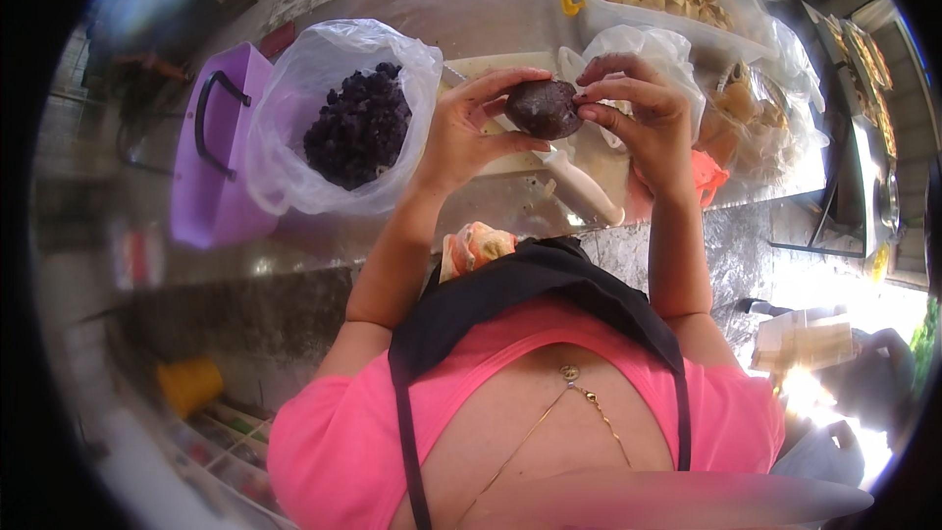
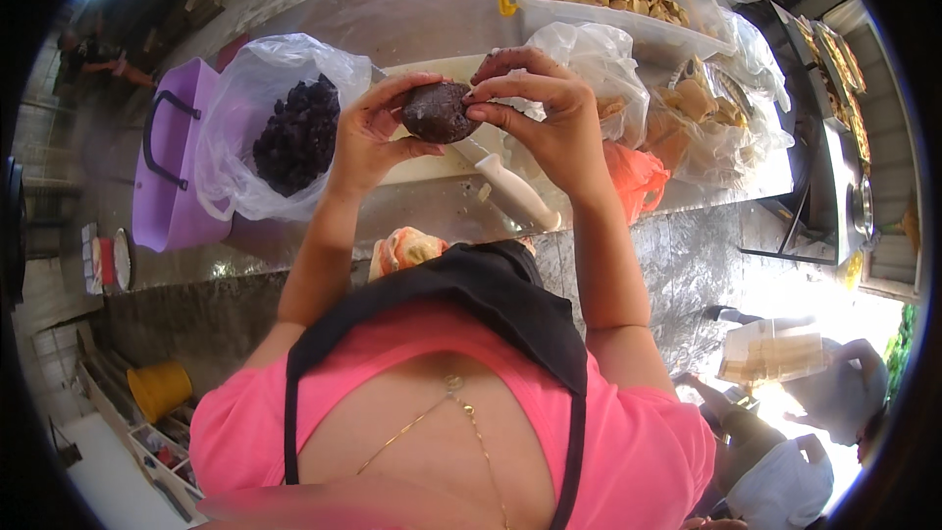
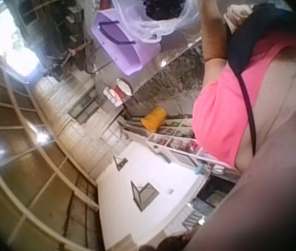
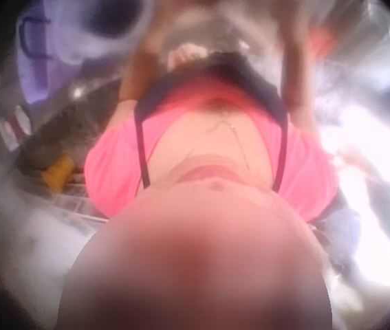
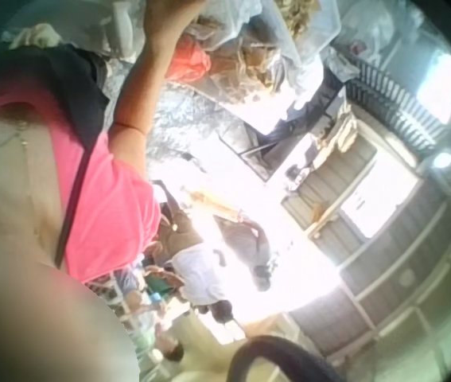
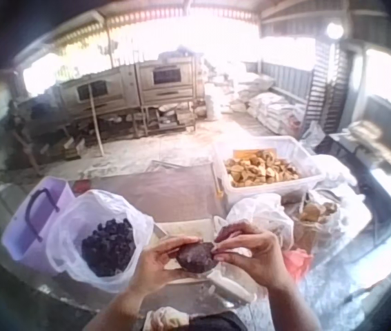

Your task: The person assembles a snack by hand, placing a dark crumbly filling into a plastic bag and adding pieces of a light-colored baked item. They then pick up a bun, split it open, and stuff it with the same filling and baked pieces before placing it into a bag.

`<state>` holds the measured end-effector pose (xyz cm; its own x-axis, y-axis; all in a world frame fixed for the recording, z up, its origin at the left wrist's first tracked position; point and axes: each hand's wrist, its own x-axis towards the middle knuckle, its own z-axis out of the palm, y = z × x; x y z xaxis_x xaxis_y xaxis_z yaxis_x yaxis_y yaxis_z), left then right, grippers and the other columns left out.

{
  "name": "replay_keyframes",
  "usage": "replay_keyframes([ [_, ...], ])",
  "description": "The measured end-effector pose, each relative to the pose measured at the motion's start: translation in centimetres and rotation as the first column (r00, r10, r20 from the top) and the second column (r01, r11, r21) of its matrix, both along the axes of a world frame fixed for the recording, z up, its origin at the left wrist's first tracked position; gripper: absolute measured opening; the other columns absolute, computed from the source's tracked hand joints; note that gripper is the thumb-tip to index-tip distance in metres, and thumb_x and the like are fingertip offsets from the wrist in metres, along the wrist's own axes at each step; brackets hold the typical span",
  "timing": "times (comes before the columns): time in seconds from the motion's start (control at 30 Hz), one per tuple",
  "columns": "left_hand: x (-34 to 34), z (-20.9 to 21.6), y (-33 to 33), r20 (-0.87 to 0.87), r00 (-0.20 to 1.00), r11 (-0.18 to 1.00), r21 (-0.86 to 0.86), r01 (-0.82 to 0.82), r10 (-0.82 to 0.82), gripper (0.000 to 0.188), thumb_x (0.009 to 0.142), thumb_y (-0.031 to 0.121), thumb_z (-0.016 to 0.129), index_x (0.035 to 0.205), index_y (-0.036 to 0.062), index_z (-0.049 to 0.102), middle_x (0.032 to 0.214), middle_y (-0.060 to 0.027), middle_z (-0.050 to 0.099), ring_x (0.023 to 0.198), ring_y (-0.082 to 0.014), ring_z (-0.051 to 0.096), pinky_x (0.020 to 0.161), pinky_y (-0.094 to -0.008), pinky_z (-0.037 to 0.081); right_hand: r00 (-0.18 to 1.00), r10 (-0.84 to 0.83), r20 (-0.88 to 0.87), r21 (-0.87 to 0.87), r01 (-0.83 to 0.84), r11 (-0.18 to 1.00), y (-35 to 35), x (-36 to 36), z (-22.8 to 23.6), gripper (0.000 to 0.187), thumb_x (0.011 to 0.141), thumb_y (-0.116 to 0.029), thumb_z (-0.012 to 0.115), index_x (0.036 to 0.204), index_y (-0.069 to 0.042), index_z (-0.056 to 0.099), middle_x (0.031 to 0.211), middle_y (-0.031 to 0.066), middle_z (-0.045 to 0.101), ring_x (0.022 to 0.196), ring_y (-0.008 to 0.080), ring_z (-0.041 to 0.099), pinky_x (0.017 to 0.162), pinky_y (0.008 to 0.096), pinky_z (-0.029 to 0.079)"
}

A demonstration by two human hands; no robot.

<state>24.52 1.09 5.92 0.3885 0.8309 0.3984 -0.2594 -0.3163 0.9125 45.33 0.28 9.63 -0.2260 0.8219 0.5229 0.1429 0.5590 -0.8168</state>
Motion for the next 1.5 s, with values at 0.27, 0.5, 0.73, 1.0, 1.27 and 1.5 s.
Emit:
replay_keyframes([
  [0.27,0.5,0.0,-0.1,0.042,0.998,0.998,-0.053,0.043,-0.04,0.073,0.057,-0.01,0.079,0.123,-0.0059,0.049,0.122,-0.0141,0.054,0.113,-0.0214,0.053,0.097,-0.035,0.046,0.994,0.036,-0.107,-0.089,-0.046,0.995,-0.7,0.2,-0.3,0.017,0.069,-0.003,0.074,0.086,-0.002,0.071,0.093,0.0072,0.062,0.092,0.0173,0.058,0.081,0.0287,0.046],
  [0.5,0.9,-0.2,0.7,-0.048,0.997,0.998,-0.007,0.061,-0.061,0.072,0.056,-0.009,0.08,0.121,-0.0051,0.051,0.12,-0.0137,0.056,0.112,-0.0217,0.054,0.097,-0.0351,0.045,0.997,0.075,-0.026,-0.13,-0.078,0.988,-0.5,1.0,-0.9,0.017,0.075,0.003,0.067,0.092,0.002,0.065,0.101,0.0082,0.055,0.096,0.0172,0.054,0.084,0.027,0.043],
  [0.73,1.9,-1.4,1.1,-0.022,0.996,0.995,-0.039,0.09,-0.091,0.072,0.055,-0.01,0.08,0.121,-0.004,0.052,0.121,-0.0127,0.055,0.114,-0.0214,0.053,0.098,-0.0357,0.045,0.993,-0.05,0.103,-0.035,0.054,0.998,-1.6,0.0,-2.0,0.012,0.087,0.003,0.046,0.098,-0.001,0.049,0.1,0.0097,0.046,0.091,0.019,0.046,0.083,0.0251,0.037],
  [1.0,1.9,-1.8,1.6,-0.032,0.985,0.978,-0.125,0.166,-0.171,0.072,0.057,-0.008,0.08,0.122,-0.0048,0.05,0.121,-0.012,0.054,0.114,-0.0203,0.052,0.099,-0.0353,0.043,0.979,-0.195,0.052,-0.01,0.196,0.981,-1.7,-0.2,-3.0,0.011,0.09,0.002,0.043,0.099,-0.001,0.048,0.1,0.0085,0.047,0.091,0.0182,0.046,0.084,0.0251,0.037],
  [1.27,1.4,-2.8,1.2,0.066,0.983,0.955,-0.234,0.183,-0.173,0.075,0.056,-0.006,0.082,0.124,-0.0052,0.048,0.121,-0.0123,0.054,0.114,-0.0207,0.052,0.099,-0.0357,0.042,0.92,0.023,-0.392,-0.367,-0.179,0.913,-1.9,1.0,-3.4,0.027,0.086,-0.005,0.061,0.112,-0.002,0.055,0.108,0.0044,0.053,0.102,0.012,0.051,0.087,0.0269,0.042],
  [1.5,1.0,-3.8,0.7,0.025,0.981,0.961,-0.2,0.192,-0.191,0.069,0.059,-0.004,0.081,0.121,-0.0026,0.051,0.12,-0.0098,0.055,0.111,-0.0182,0.054,0.096,-0.0328,0.043,0.908,0.012,-0.419,-0.404,-0.198,0.893,-1.9,0.8,-5.1,0.01,0.082,-0.007,0.067,0.089,-0.003,0.062,0.101,0.0051,0.057,0.1,0.0135,0.052,0.089,0.0276,0.04],
])
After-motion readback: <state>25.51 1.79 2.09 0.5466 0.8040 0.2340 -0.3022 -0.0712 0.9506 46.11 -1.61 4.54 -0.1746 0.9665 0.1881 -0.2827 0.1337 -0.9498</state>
